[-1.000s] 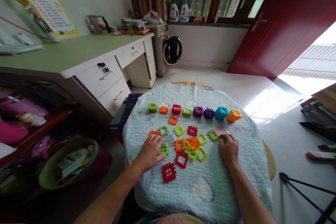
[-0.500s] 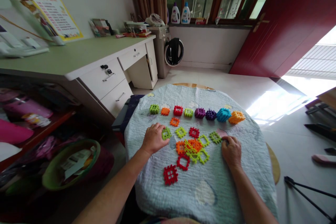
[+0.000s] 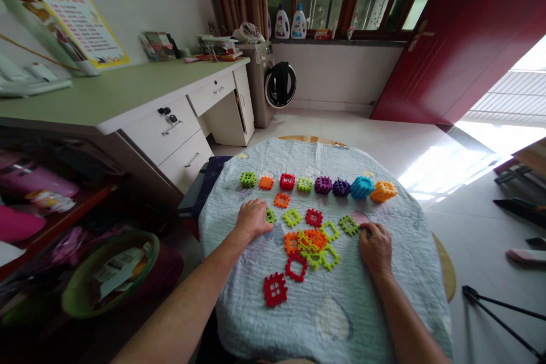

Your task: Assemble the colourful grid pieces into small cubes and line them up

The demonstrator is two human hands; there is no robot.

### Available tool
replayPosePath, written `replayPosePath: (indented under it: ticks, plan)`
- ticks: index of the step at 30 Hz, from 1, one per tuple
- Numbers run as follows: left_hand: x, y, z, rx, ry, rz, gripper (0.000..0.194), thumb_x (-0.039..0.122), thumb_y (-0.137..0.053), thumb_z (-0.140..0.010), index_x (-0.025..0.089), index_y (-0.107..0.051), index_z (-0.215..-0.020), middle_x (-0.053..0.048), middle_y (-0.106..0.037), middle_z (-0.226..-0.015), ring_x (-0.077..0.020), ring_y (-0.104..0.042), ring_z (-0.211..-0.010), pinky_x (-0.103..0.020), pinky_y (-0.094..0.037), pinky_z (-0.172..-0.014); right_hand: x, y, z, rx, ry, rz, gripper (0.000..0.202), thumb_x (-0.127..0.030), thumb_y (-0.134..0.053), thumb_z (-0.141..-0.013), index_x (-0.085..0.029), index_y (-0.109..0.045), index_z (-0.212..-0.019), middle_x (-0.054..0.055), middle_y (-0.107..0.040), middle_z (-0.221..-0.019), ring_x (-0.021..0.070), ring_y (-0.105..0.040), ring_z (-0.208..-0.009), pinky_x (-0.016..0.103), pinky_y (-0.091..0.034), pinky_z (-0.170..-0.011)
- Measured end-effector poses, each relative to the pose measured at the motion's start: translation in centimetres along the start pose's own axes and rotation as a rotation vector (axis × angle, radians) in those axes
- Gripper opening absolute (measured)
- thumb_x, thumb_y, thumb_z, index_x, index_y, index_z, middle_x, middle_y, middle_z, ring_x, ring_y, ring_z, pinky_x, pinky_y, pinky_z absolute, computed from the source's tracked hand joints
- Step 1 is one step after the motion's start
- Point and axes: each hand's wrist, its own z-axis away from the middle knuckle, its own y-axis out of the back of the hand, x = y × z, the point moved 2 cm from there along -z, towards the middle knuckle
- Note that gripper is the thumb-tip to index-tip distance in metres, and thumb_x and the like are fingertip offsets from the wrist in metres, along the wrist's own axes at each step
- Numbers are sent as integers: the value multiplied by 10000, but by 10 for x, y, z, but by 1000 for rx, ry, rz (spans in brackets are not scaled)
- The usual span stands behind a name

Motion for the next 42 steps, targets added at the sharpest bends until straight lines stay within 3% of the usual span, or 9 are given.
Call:
replayPosePath:
  ticks: [6,12,17,22,26,42]
  plan:
    - [-9,10,-5,34,-82,23,385,371,-732,-607,200,-666,-946,-89,-654,-986,-284,-589,-981,-404,-412,-891,2,-1,1,11,18,-4,215,-244,-458,-757,-183,-650,-831,102,-646,-896,237,-546,-863,374,-384,-864]
    - [-62,51,-40,186,-183,34,429,345,-692,-634,169,-634,-1020,-89,-625,-1011,-259,-580,-976,-364,-449,-905,2,-1,0,13,38,9,220,-250,-459,-763,-174,-651,-839,98,-643,-883,234,-552,-854,366,-389,-846]
    - [-100,70,-85,86,-227,-44,435,321,-694,-617,169,-629,-1020,-79,-612,-1021,-248,-573,-987,-350,-441,-947,1,0,1,16,48,17,217,-251,-454,-769,-175,-647,-834,97,-642,-877,231,-551,-846,366,-386,-849]
    - [-111,64,-120,-14,-224,-124,486,312,-693,-597,173,-634,-1058,-80,-603,-1071,-254,-571,-1026,-340,-437,-956,0,0,1,14,34,25,213,-239,-456,-763,-173,-646,-831,97,-642,-875,232,-555,-850,362,-387,-852]
    - [-114,57,-135,-80,-231,-145,511,300,-682,-571,161,-645,-1061,-83,-602,-1048,-254,-584,-1003,-328,-453,-932,-2,1,1,18,31,16,208,-234,-448,-764,-178,-639,-823,94,-644,-870,231,-556,-848,360,-389,-843]
    - [-113,51,-144,-224,-196,-79,587,244,-690,-538,166,-605,-1113,-82,-598,-1123,-243,-598,-1011,-300,-471,-896,3,-3,1,18,13,-1,193,-231,-465,-762,-188,-644,-819,89,-645,-878,227,-545,-850,361,-384,-860]
